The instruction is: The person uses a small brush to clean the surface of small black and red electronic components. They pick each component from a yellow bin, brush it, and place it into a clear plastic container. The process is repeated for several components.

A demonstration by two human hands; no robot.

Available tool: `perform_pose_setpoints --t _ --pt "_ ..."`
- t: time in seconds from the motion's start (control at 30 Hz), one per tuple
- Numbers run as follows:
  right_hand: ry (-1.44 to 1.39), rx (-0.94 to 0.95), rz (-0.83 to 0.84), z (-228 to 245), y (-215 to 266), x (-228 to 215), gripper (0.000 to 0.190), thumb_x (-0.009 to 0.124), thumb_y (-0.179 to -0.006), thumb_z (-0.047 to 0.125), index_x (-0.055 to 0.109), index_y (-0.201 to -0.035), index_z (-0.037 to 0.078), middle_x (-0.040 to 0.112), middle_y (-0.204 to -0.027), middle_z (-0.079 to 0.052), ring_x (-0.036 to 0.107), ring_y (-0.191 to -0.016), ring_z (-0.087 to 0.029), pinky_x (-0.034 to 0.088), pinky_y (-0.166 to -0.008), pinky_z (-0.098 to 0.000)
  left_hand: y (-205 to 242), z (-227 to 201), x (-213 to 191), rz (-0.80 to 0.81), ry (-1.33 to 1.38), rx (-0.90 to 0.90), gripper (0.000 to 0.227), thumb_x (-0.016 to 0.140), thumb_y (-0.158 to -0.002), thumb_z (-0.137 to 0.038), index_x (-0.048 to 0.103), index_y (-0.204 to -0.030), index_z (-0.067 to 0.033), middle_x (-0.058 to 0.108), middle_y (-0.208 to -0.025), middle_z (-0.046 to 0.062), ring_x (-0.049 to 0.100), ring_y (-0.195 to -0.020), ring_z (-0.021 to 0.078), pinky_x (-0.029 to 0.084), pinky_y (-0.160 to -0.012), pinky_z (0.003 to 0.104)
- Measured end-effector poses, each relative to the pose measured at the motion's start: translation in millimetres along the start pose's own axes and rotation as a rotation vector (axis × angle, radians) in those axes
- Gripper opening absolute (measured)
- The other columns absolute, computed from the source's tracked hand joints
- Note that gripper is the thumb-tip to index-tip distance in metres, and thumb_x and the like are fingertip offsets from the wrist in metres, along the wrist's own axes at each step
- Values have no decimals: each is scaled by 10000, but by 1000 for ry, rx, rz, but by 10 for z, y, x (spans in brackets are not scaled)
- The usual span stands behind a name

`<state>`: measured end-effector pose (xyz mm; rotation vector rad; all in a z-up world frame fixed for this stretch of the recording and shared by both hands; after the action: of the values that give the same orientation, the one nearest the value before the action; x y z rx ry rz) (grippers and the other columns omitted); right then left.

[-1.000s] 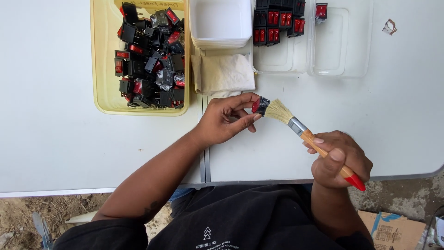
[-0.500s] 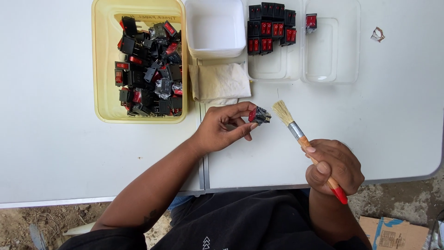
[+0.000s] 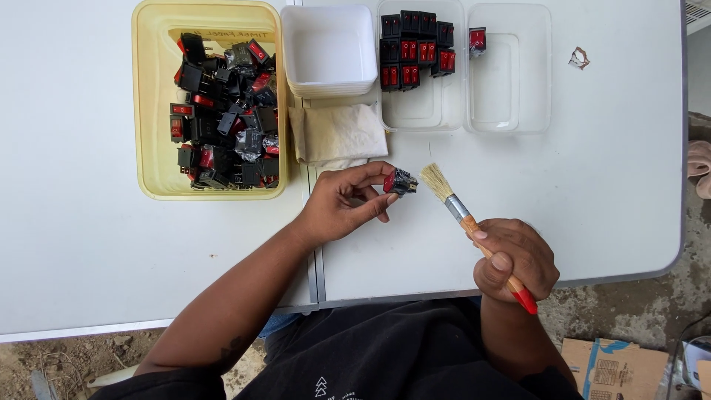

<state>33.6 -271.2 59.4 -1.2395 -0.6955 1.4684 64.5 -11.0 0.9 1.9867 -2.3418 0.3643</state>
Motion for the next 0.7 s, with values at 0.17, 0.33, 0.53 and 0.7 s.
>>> perform_pose_setpoints --t 0.17,0.33,0.53,0.7 --pt "15 -6 -17 -20 26 -44 293 493 -1020 146 676 -886 -39 730 -752 -195 710 -598 -307 617 -607 -429 -33 -51 29 2 3 5 397 750 -888 25 641 -1269 54 785 -1026 195 756 -672 182 617 -724 346" --pt "18 -2 -16 -8 3 -17 305 482 -1019 145 681 -866 -29 727 -731 -182 705 -581 -303 617 -585 -419 -41 -46 14 6 -16 5 401 748 -887 29 640 -1271 63 782 -1027 209 757 -670 193 623 -727 363" --pt "19 -6 -62 -8 29 -26 315 476 -1018 156 680 -863 -27 717 -707 -171 700 -565 -285 616 -566 -403 -64 -128 17 -35 -8 27 402 761 -864 56 638 -1244 89 783 -1002 218 751 -650 184 621 -725 355" --pt "-2 -12 -59 0 26 -44 314 465 -1008 134 679 -848 -31 712 -692 -173 692 -543 -280 615 -546 -406 -85 -165 22 -47 -30 35 399 765 -862 59 639 -1239 91 784 -1000 217 754 -647 184 623 -728 354"
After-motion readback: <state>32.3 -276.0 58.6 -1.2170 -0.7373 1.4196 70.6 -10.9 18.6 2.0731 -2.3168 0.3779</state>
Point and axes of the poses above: each hand's wrist, its own y-axis away from the middle knuckle, its own x-axis out of the palm, z = x × y, the point moved 7 cm from there along -y, towards the middle knuckle
